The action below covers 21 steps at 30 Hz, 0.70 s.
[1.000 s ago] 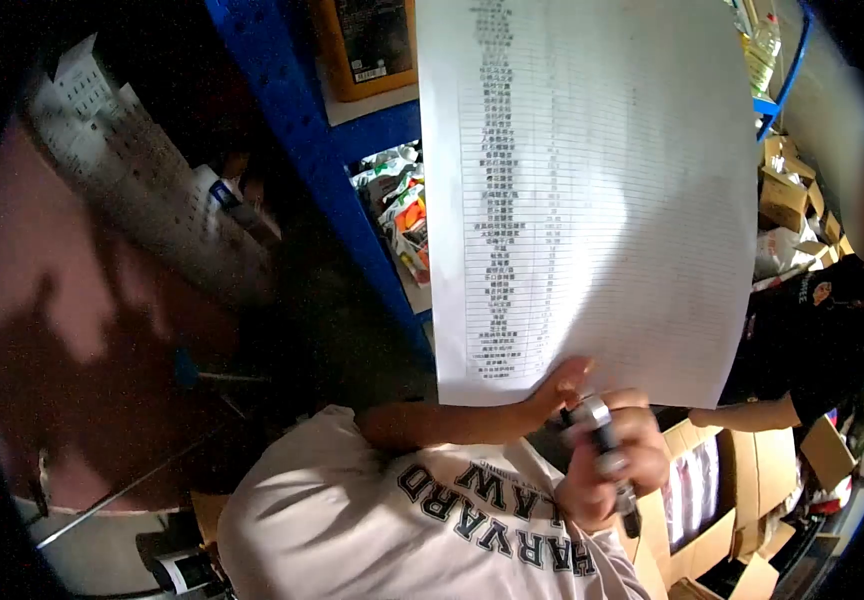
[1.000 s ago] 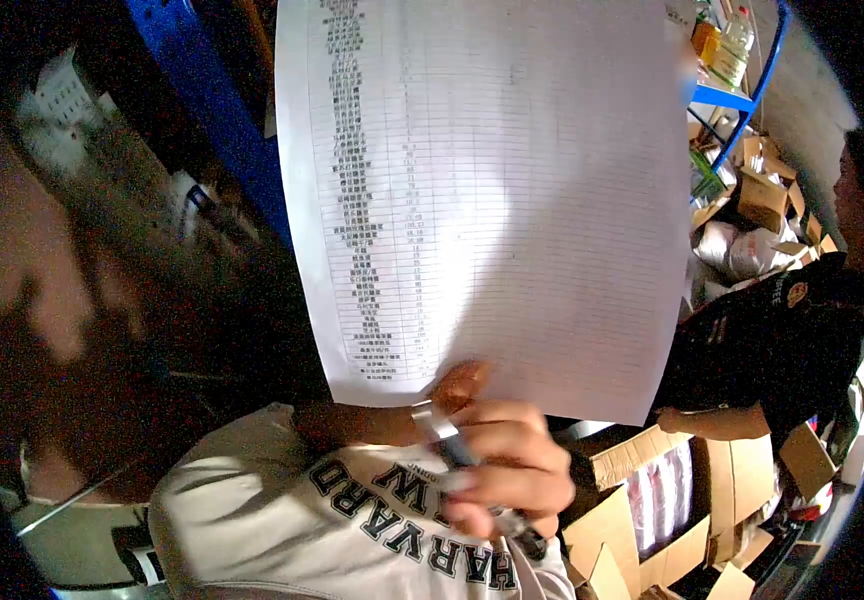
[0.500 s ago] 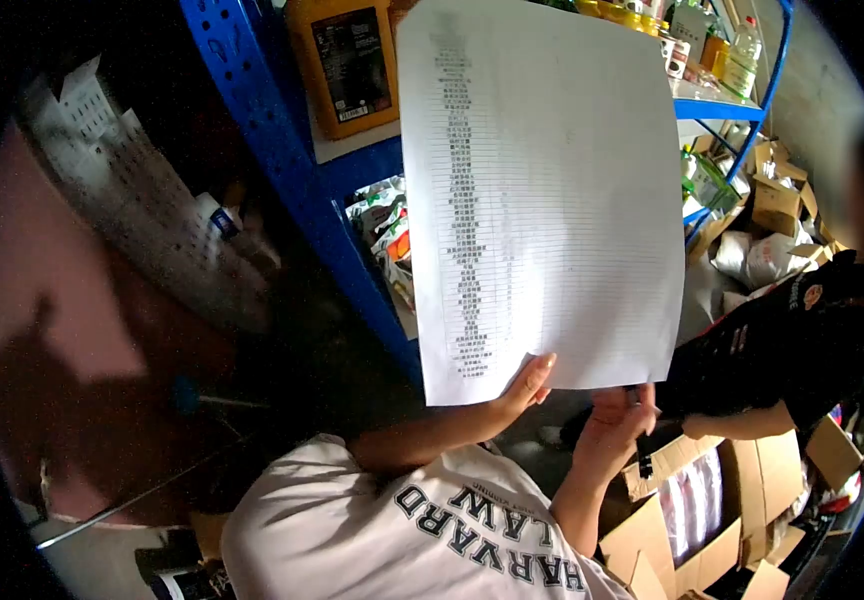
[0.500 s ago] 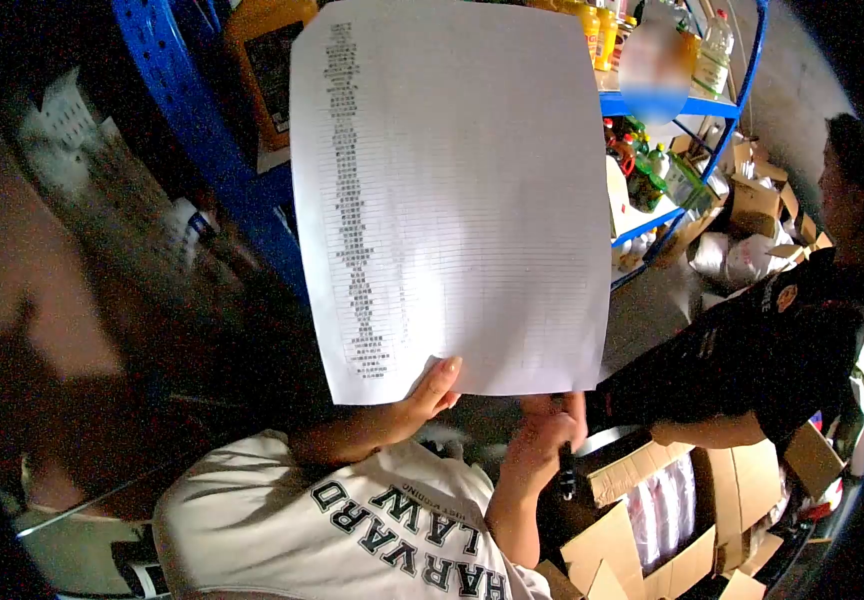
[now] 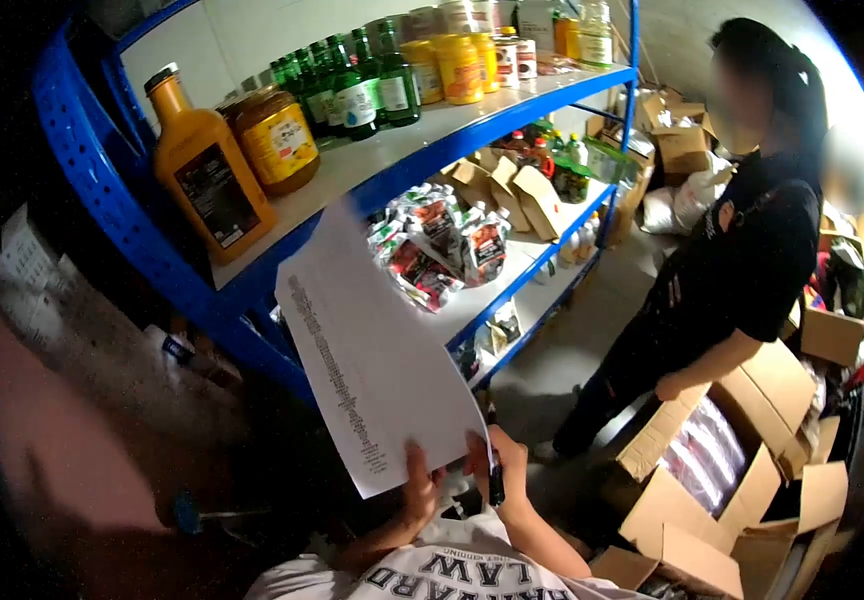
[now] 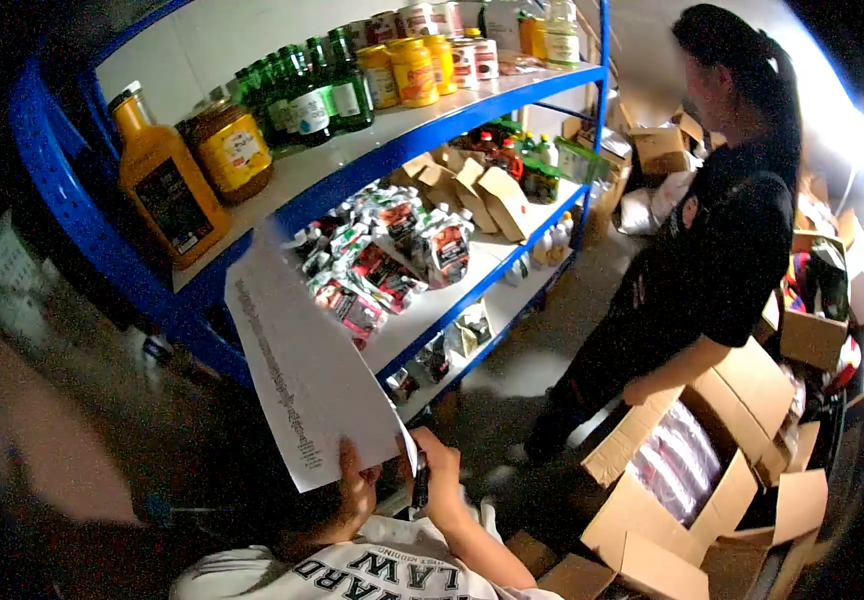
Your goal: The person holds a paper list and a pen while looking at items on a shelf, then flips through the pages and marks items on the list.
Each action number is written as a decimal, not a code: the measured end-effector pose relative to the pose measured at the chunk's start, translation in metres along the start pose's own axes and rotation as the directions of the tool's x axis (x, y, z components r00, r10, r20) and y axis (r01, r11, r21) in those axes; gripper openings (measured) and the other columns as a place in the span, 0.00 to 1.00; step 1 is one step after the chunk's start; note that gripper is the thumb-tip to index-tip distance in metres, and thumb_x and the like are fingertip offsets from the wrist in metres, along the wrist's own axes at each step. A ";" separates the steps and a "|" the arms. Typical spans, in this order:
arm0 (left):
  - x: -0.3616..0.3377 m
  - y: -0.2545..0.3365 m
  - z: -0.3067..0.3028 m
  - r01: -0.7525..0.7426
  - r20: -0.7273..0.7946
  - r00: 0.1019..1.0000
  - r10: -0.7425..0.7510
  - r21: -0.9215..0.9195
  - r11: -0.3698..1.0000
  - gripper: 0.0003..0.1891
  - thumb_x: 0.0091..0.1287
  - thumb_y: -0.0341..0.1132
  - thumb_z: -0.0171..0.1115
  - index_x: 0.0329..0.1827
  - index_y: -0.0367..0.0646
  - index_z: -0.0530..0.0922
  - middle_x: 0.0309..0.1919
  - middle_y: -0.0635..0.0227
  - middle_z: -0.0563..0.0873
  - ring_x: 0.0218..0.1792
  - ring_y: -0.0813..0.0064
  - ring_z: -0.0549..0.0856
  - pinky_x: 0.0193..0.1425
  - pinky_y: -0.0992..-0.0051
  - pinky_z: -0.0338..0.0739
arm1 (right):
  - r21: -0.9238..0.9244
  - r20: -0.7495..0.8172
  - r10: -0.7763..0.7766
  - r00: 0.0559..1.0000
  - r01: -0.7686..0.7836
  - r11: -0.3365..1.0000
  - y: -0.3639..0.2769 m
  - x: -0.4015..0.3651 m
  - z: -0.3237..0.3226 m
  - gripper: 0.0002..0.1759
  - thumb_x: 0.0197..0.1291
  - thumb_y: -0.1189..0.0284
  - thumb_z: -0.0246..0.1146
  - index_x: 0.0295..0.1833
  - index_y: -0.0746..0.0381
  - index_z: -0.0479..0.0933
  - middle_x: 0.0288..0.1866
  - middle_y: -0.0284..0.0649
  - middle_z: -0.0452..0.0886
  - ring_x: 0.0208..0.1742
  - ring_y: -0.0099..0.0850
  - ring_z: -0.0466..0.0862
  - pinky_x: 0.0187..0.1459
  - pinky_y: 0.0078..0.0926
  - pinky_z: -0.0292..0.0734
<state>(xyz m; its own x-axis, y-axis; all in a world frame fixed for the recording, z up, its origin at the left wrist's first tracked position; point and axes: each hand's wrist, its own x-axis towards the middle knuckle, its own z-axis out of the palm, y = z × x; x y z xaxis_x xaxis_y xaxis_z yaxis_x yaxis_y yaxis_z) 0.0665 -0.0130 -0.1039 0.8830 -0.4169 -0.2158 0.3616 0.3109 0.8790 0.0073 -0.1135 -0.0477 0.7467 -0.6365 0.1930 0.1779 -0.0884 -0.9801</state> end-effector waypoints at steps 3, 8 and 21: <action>-0.015 0.024 0.021 -0.049 -0.268 0.962 0.043 -0.015 0.999 0.18 0.60 0.51 0.44 0.40 0.45 0.66 0.25 0.75 0.71 0.23 0.84 0.68 0.25 0.85 0.62 | 0.017 0.025 -0.017 1.000 0.016 1.000 -0.009 -0.007 0.001 0.07 0.53 0.73 0.52 0.28 0.65 0.70 0.15 0.32 0.69 0.14 0.19 0.68 0.16 0.16 0.62; -0.019 0.060 -0.004 -0.185 0.061 0.982 0.177 0.188 0.964 0.13 0.60 0.45 0.46 0.32 0.44 0.69 0.18 0.76 0.68 0.17 0.85 0.64 0.16 0.85 0.56 | 0.117 -0.080 0.039 0.996 -0.030 0.993 -0.020 -0.020 0.014 0.09 0.55 0.72 0.49 0.26 0.66 0.67 0.16 0.33 0.66 0.16 0.22 0.70 0.17 0.18 0.64; -0.038 0.105 -0.028 -0.263 0.270 0.944 0.189 0.270 0.926 0.12 0.63 0.37 0.41 0.24 0.42 0.65 0.14 0.74 0.66 0.14 0.83 0.66 0.16 0.83 0.60 | 0.315 -0.387 0.018 0.922 0.114 0.942 -0.028 -0.041 0.063 0.07 0.53 0.70 0.55 0.29 0.60 0.65 0.18 0.31 0.67 0.15 0.19 0.66 0.15 0.14 0.60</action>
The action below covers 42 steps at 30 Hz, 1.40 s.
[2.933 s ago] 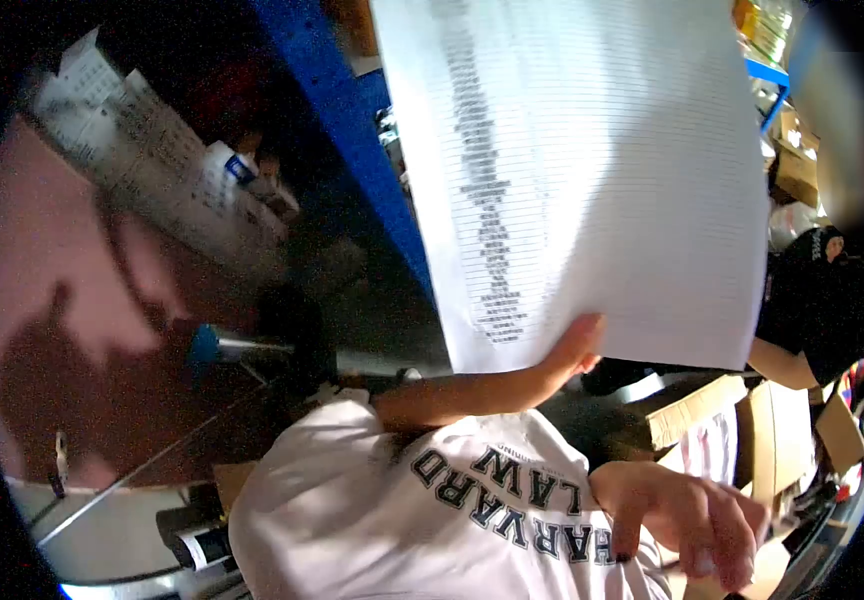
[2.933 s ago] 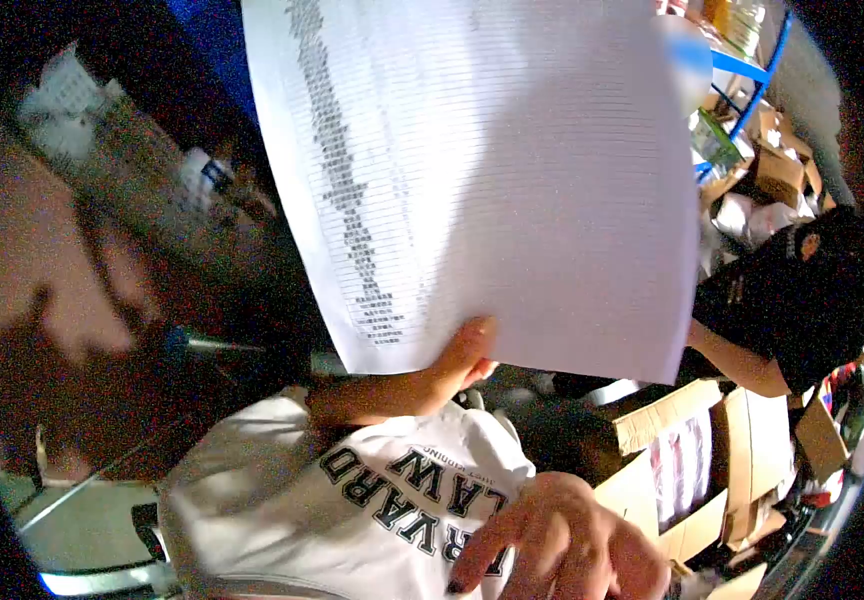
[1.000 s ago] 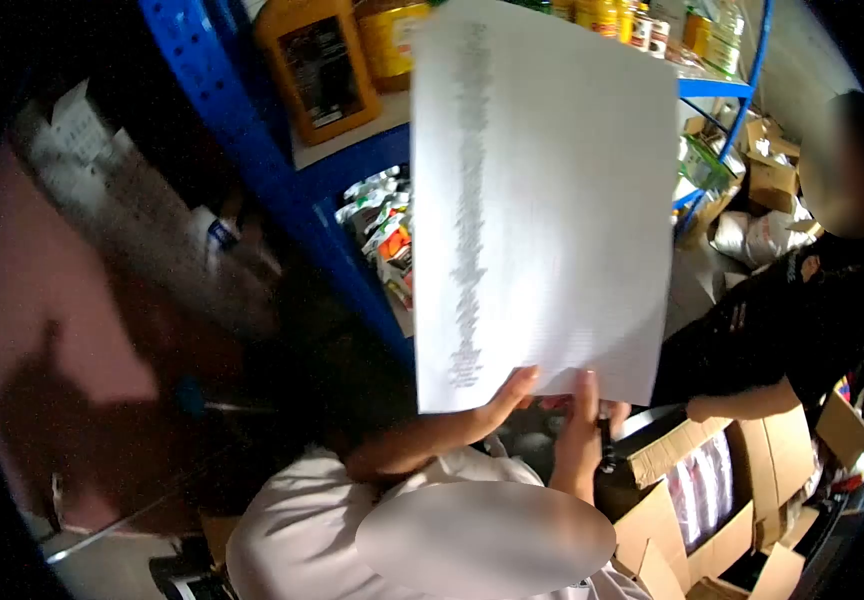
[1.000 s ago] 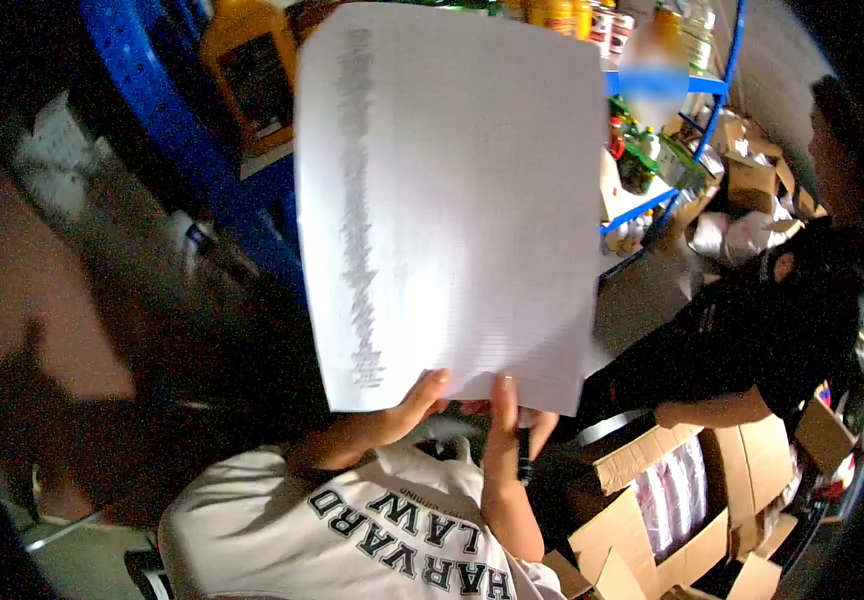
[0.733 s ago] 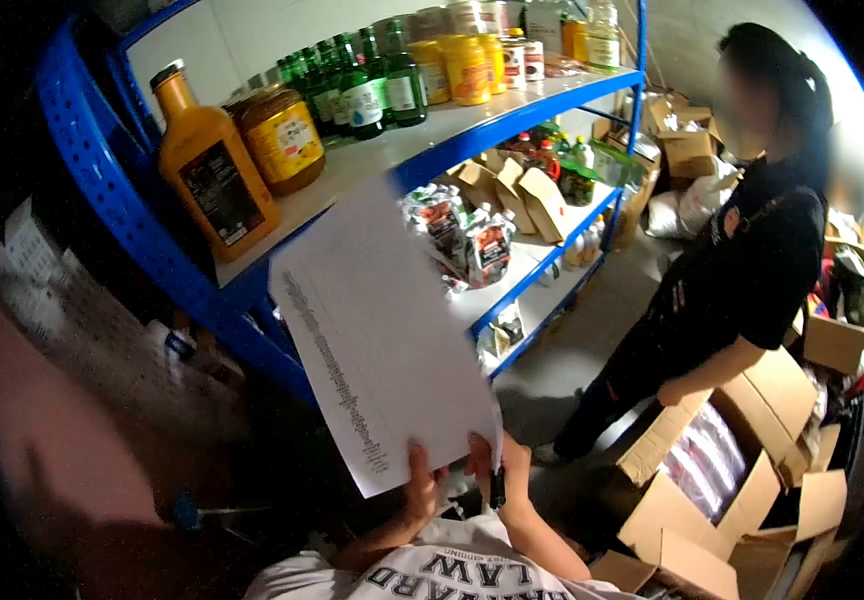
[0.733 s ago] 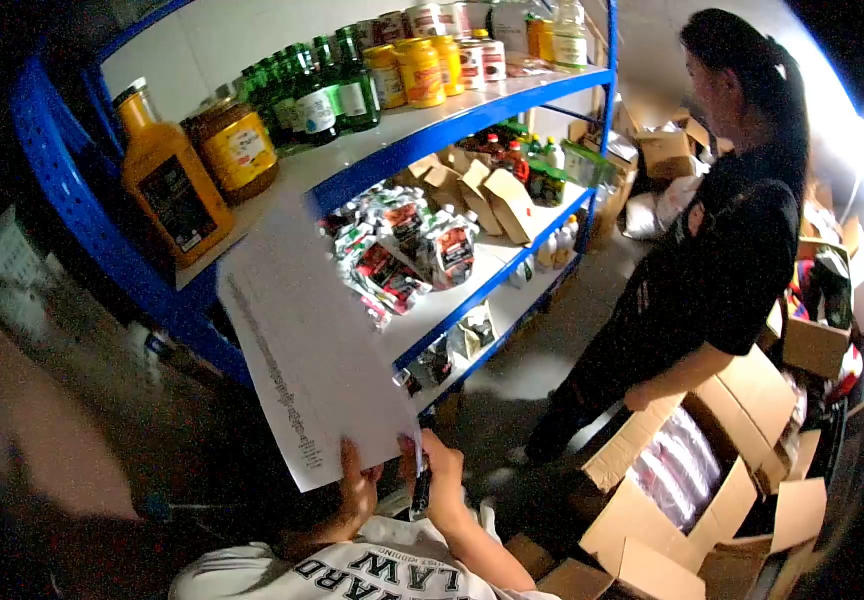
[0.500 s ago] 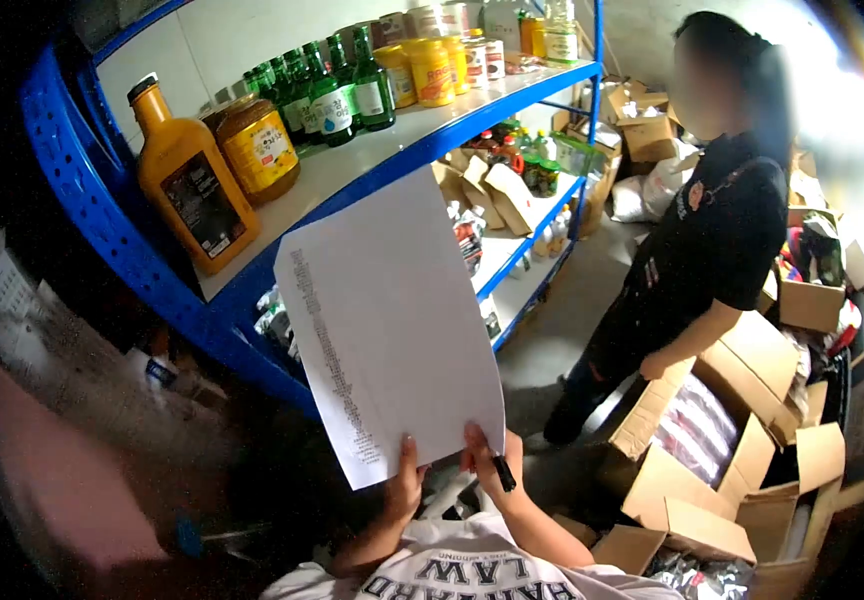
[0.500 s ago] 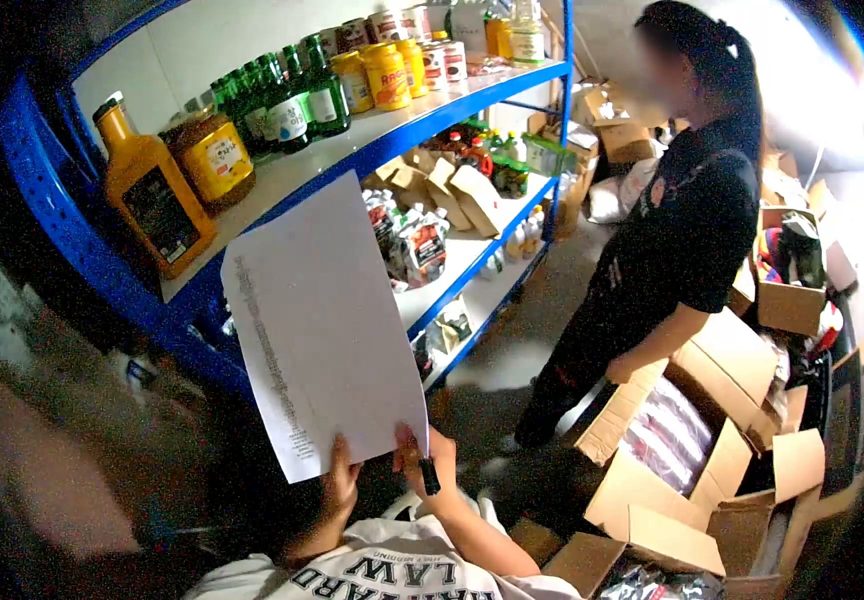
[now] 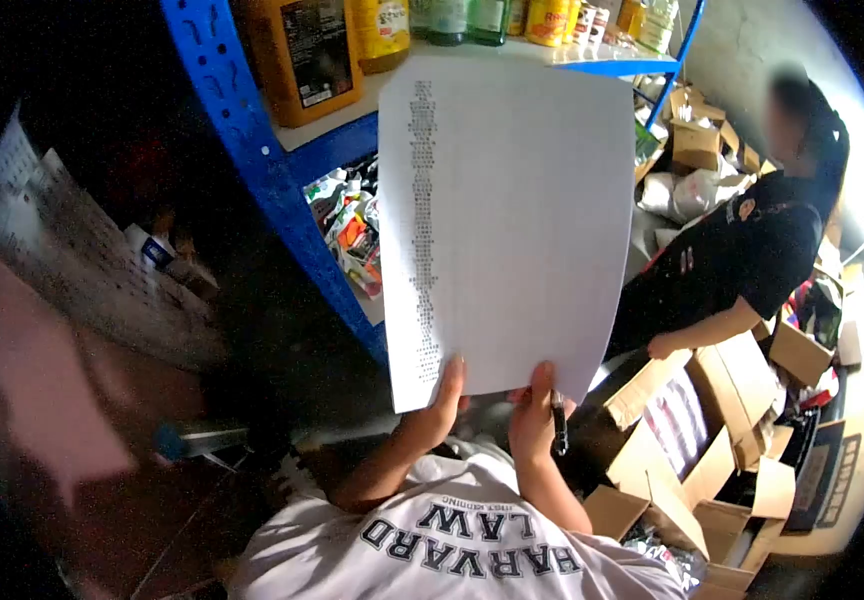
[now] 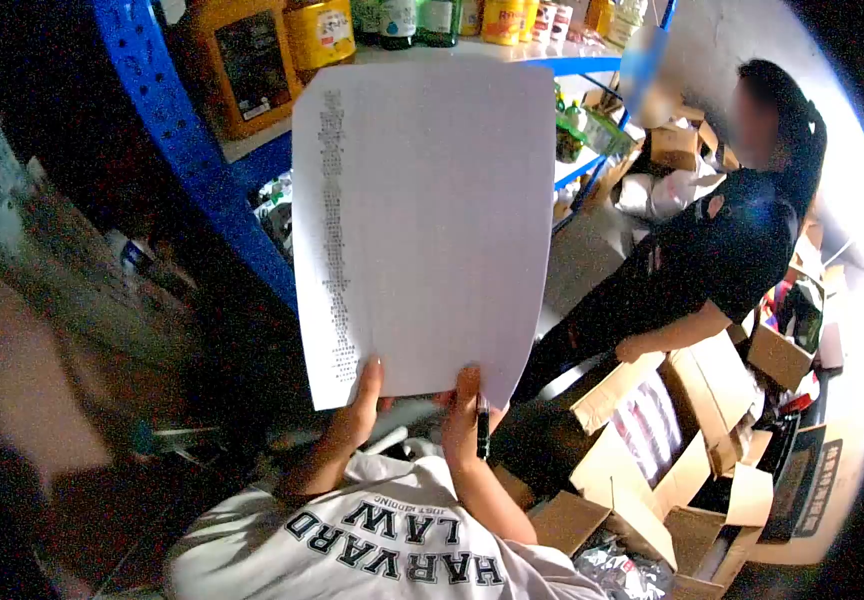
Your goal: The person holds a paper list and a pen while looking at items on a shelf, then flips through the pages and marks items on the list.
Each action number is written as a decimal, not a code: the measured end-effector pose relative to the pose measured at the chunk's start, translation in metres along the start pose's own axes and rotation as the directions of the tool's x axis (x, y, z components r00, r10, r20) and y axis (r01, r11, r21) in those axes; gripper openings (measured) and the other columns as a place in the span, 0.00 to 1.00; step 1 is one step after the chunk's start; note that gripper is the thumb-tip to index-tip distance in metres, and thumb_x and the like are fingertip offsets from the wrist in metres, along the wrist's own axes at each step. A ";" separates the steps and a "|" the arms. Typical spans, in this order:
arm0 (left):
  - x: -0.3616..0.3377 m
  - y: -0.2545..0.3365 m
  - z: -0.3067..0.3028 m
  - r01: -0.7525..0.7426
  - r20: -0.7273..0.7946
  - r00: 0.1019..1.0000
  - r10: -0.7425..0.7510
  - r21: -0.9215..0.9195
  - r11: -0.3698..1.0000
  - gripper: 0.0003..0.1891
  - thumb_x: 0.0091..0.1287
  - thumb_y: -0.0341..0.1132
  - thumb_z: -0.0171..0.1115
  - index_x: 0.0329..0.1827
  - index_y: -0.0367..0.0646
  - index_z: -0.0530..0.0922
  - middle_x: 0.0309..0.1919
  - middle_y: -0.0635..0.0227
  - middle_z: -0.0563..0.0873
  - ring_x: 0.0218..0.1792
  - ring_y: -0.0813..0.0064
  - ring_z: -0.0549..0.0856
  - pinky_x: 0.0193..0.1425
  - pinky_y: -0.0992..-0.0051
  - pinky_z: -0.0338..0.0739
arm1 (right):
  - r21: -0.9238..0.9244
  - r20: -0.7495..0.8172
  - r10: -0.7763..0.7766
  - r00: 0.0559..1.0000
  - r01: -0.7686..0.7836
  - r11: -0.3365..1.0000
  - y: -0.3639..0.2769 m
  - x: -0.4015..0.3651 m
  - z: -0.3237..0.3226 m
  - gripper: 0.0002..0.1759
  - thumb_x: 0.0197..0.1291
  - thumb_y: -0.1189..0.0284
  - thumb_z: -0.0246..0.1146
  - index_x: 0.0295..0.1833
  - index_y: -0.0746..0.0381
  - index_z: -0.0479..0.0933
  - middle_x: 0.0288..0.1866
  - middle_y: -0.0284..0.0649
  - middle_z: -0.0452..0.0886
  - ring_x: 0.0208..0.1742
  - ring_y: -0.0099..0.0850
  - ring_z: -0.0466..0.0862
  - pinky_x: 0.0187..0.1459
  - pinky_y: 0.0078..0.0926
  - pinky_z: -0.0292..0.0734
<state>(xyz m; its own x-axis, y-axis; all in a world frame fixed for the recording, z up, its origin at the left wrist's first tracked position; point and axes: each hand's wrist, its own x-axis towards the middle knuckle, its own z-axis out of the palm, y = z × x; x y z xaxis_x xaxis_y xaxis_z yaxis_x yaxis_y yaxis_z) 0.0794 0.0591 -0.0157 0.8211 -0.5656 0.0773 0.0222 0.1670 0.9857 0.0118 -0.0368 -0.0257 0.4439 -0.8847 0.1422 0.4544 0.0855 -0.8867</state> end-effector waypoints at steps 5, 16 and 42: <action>-0.012 0.010 -0.009 -0.063 0.093 0.994 0.060 0.036 0.997 0.10 0.62 0.35 0.44 0.25 0.40 0.67 0.14 0.72 0.68 0.15 0.82 0.68 0.17 0.83 0.62 | 0.007 -0.088 -0.007 0.996 0.008 1.000 0.002 -0.016 0.002 0.09 0.53 0.70 0.54 0.25 0.59 0.63 0.15 0.30 0.64 0.12 0.18 0.63 0.13 0.13 0.56; -0.026 0.021 -0.010 -0.052 0.342 0.939 0.035 0.041 0.998 0.09 0.63 0.34 0.40 0.29 0.39 0.65 0.16 0.70 0.69 0.18 0.81 0.69 0.23 0.83 0.64 | -0.119 -0.125 -0.146 0.981 0.131 0.984 -0.027 -0.039 0.010 0.06 0.56 0.70 0.50 0.32 0.61 0.63 0.24 0.32 0.66 0.22 0.17 0.65 0.21 0.13 0.61; -0.010 0.012 0.048 0.170 0.200 0.971 -0.133 -0.180 0.969 0.17 0.63 0.42 0.38 0.20 0.43 0.64 0.11 0.73 0.65 0.12 0.83 0.64 0.14 0.84 0.58 | -0.645 0.345 -0.606 0.717 0.650 0.402 -0.018 0.021 -0.050 0.09 0.58 0.76 0.46 0.43 0.68 0.63 0.37 0.44 0.67 0.37 0.30 0.69 0.36 0.26 0.68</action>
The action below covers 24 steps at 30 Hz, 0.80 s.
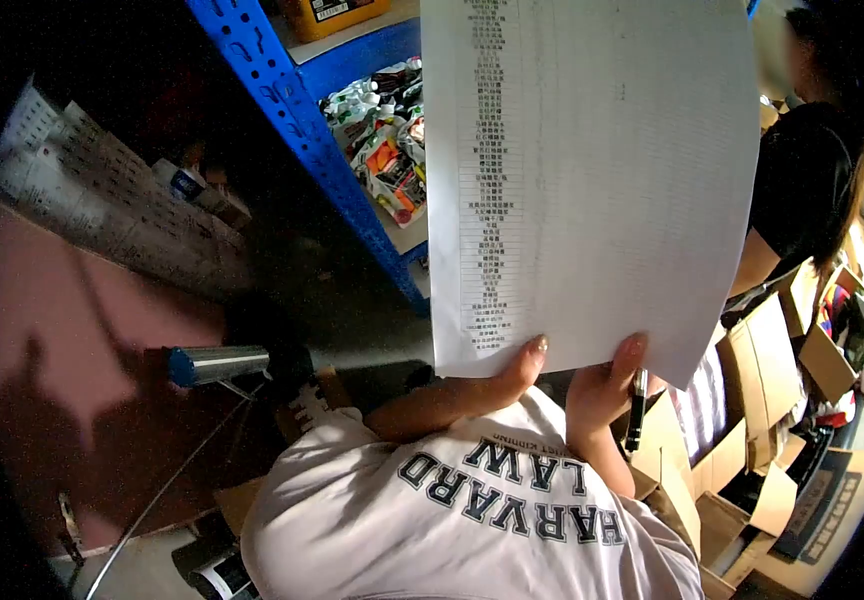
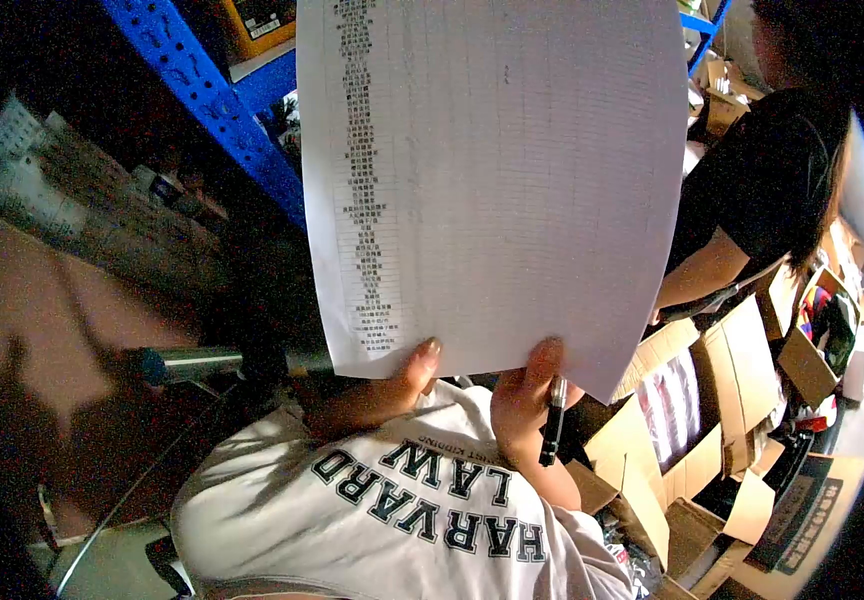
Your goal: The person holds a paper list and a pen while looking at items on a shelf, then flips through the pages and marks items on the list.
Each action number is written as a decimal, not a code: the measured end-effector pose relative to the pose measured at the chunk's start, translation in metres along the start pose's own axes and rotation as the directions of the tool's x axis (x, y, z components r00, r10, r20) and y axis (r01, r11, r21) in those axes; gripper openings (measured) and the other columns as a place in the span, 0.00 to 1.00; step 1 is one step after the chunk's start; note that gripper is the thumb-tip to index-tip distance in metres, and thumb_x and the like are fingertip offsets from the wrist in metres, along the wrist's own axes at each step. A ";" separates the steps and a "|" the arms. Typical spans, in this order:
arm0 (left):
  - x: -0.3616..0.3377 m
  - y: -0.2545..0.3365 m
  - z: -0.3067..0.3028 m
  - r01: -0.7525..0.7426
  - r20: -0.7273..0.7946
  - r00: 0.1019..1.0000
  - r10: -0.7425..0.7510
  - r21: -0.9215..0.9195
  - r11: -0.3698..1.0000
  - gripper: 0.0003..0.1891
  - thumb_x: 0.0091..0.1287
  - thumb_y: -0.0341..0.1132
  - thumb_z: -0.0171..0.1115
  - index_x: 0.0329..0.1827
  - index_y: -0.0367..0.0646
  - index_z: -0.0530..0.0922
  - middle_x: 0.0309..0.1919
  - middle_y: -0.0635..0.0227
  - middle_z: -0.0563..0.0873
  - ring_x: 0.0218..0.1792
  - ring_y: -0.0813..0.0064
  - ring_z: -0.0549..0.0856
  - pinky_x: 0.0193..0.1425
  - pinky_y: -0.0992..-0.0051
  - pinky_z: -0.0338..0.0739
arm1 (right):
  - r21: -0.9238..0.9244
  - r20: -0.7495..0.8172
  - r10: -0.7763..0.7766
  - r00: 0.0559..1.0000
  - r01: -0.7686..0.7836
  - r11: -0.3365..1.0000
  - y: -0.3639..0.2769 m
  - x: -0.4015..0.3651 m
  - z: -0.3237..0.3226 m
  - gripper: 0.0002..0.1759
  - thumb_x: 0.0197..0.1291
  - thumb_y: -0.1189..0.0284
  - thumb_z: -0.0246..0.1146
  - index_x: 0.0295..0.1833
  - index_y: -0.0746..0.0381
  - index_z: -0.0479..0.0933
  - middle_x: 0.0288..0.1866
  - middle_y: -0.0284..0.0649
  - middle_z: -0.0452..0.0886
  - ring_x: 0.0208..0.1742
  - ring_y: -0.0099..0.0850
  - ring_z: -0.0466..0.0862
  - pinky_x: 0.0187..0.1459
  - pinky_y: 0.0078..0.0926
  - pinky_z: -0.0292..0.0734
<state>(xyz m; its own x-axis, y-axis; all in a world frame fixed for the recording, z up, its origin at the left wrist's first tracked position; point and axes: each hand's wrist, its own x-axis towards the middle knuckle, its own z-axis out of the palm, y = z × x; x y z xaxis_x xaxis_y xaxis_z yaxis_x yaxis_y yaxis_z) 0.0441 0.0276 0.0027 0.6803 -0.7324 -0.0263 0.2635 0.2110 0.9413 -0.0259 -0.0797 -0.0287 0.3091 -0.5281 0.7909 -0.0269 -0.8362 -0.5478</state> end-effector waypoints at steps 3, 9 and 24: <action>-0.002 0.003 0.000 0.030 0.009 1.000 -0.030 0.012 0.999 0.17 0.63 0.43 0.38 0.20 0.43 0.64 0.10 0.73 0.65 0.11 0.83 0.64 0.14 0.84 0.57 | 0.481 0.036 0.354 0.935 -0.327 0.814 -0.001 -0.006 0.005 0.09 0.59 0.71 0.46 0.41 0.65 0.64 0.38 0.40 0.68 0.39 0.26 0.68 0.41 0.23 0.66; -0.014 0.022 -0.006 0.173 0.056 0.982 -0.179 0.086 0.981 0.18 0.63 0.44 0.37 0.18 0.43 0.64 0.09 0.73 0.64 0.11 0.83 0.63 0.13 0.84 0.57 | 0.726 0.326 0.484 0.812 -0.543 0.423 -0.033 0.005 -0.003 0.11 0.59 0.67 0.46 0.42 0.63 0.64 0.41 0.37 0.68 0.42 0.23 0.67 0.45 0.21 0.63; -0.055 0.028 -0.042 -0.051 -0.043 0.997 0.059 0.169 0.984 0.19 0.63 0.43 0.38 0.15 0.45 0.63 0.07 0.74 0.63 0.09 0.84 0.61 0.14 0.84 0.58 | 0.725 0.157 0.527 0.835 -0.460 0.513 -0.057 -0.032 0.027 0.10 0.57 0.69 0.47 0.41 0.64 0.63 0.37 0.38 0.69 0.37 0.25 0.70 0.38 0.22 0.67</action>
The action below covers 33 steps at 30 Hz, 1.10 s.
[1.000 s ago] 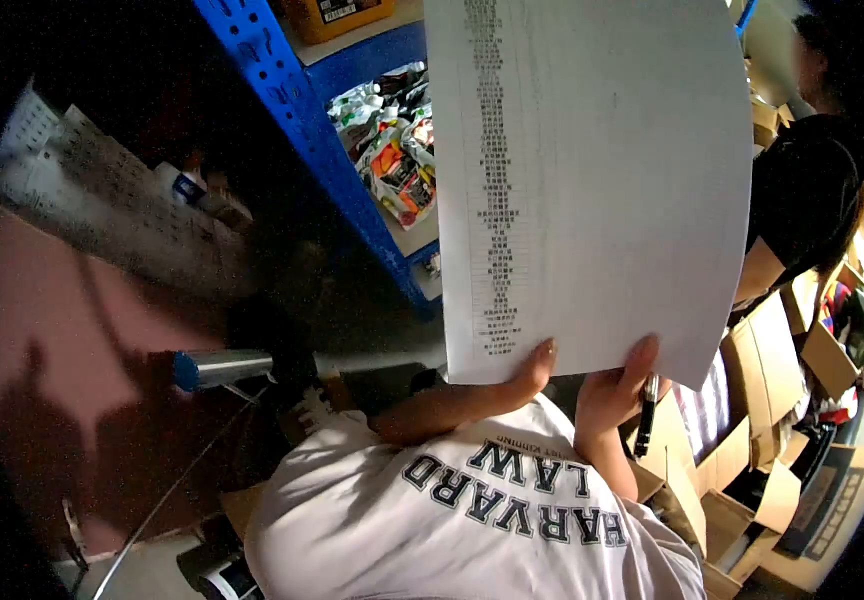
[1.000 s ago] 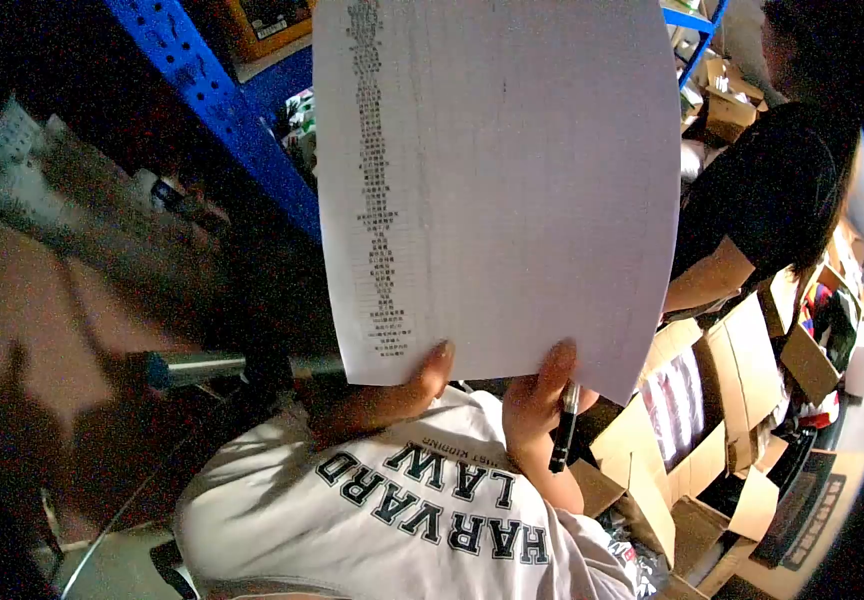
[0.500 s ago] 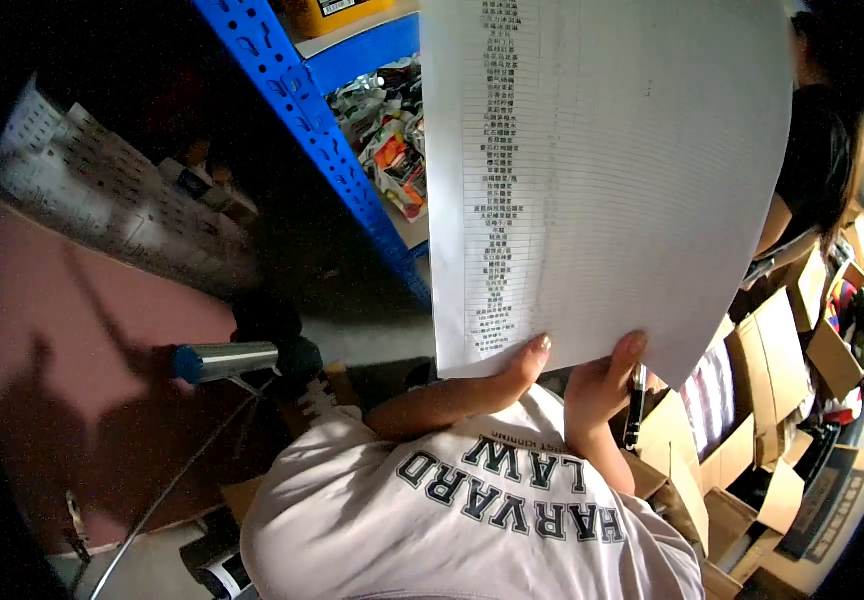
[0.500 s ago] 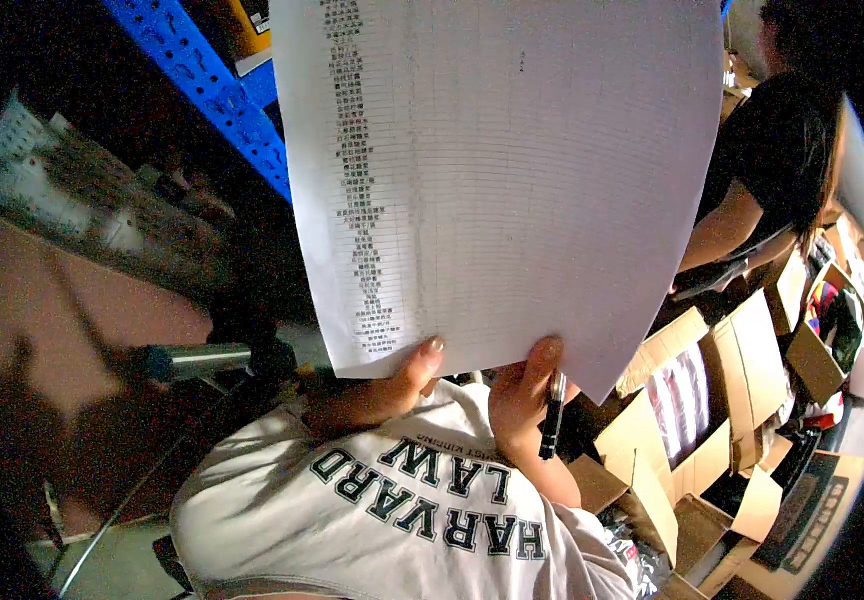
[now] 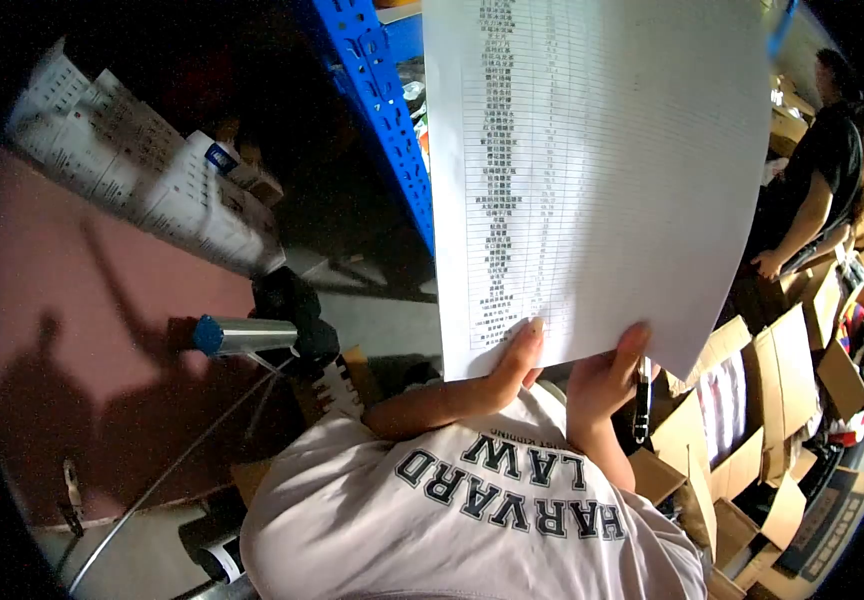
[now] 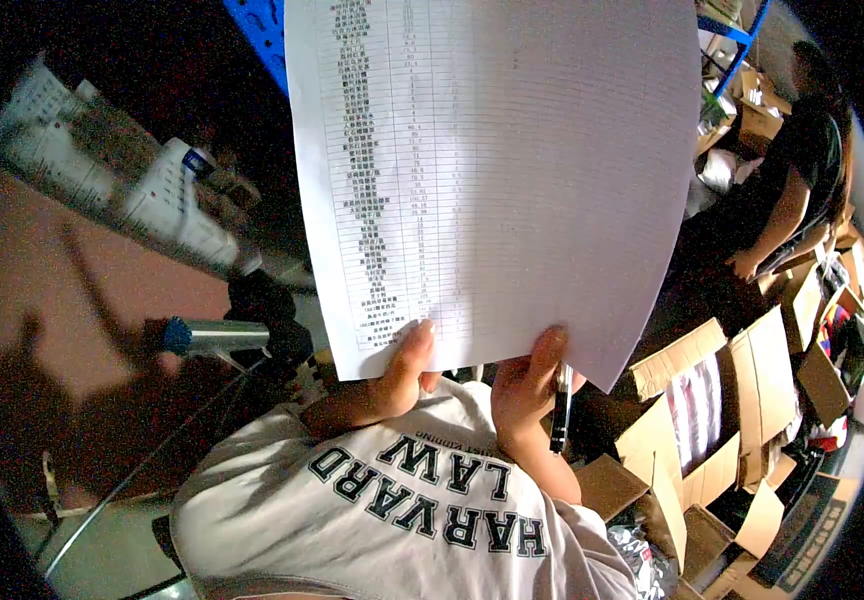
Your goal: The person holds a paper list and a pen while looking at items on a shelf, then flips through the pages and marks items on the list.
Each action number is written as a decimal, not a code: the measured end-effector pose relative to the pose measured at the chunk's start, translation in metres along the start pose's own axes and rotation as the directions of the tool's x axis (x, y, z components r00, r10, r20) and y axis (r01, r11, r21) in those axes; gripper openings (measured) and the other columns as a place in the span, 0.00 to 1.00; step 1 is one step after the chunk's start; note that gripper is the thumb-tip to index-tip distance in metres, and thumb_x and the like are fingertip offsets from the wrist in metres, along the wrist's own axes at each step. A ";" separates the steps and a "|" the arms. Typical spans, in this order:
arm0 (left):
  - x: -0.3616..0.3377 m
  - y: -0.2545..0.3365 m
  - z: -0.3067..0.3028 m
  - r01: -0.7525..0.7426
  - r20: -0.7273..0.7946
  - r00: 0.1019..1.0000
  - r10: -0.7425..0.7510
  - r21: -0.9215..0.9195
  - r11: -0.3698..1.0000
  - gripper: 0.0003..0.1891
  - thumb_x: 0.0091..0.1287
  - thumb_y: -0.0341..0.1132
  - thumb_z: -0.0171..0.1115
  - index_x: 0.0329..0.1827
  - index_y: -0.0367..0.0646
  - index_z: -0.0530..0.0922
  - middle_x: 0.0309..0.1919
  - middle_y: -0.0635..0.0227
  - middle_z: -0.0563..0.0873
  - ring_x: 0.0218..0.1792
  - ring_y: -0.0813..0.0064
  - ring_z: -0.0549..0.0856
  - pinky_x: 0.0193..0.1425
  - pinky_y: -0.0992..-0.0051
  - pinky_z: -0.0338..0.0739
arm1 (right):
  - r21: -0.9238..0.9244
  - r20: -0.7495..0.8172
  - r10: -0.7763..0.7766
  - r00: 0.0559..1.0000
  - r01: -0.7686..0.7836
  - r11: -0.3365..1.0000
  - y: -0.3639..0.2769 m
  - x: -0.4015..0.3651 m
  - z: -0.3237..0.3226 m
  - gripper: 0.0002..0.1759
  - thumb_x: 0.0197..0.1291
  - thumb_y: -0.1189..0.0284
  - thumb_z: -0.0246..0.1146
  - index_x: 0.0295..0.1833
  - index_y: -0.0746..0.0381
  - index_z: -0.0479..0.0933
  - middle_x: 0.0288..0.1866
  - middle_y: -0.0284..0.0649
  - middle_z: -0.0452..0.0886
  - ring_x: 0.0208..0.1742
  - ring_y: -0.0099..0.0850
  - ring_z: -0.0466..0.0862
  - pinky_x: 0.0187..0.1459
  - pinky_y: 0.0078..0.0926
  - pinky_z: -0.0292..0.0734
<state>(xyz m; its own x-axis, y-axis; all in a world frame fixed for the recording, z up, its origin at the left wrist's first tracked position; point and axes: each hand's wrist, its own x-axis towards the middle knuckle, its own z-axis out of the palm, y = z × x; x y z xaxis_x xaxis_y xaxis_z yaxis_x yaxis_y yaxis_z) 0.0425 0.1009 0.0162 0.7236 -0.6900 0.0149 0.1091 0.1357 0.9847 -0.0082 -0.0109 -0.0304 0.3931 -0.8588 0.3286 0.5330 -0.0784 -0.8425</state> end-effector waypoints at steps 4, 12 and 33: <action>0.000 -0.007 0.001 0.003 -0.004 1.000 -0.003 0.000 1.000 0.19 0.63 0.42 0.38 0.15 0.45 0.63 0.07 0.74 0.63 0.09 0.84 0.61 0.14 0.84 0.57 | -0.032 -0.019 -0.025 1.000 0.024 0.999 -0.007 0.000 0.004 0.09 0.57 0.69 0.48 0.38 0.64 0.65 0.33 0.38 0.70 0.33 0.24 0.71 0.35 0.21 0.67; -0.006 -0.043 0.000 0.023 0.062 0.998 -0.021 -0.030 0.999 0.19 0.63 0.42 0.38 0.14 0.45 0.62 0.07 0.75 0.62 0.09 0.84 0.61 0.14 0.83 0.57 | -0.149 -0.067 -0.093 0.993 0.083 0.985 -0.011 -0.015 -0.003 0.10 0.57 0.69 0.49 0.37 0.66 0.66 0.32 0.39 0.71 0.31 0.23 0.71 0.32 0.18 0.66; 0.005 -0.089 0.005 -0.371 0.188 0.928 0.321 0.555 0.745 0.20 0.59 0.52 0.41 0.25 0.43 0.67 0.12 0.72 0.63 0.14 0.81 0.63 0.20 0.76 0.64 | -0.403 0.048 -0.259 0.965 0.256 0.879 -0.011 -0.004 -0.037 0.12 0.55 0.79 0.48 0.46 0.67 0.63 0.40 0.44 0.64 0.37 0.29 0.68 0.36 0.24 0.68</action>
<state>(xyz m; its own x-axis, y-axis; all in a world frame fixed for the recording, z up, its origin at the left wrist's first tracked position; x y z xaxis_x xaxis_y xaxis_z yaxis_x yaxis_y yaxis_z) 0.0328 0.0818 -0.0700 0.5782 -0.7307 0.3631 -0.5650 -0.0376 0.8242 -0.0434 -0.0254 -0.0388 0.2770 -0.7837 0.5560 0.2672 -0.4930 -0.8280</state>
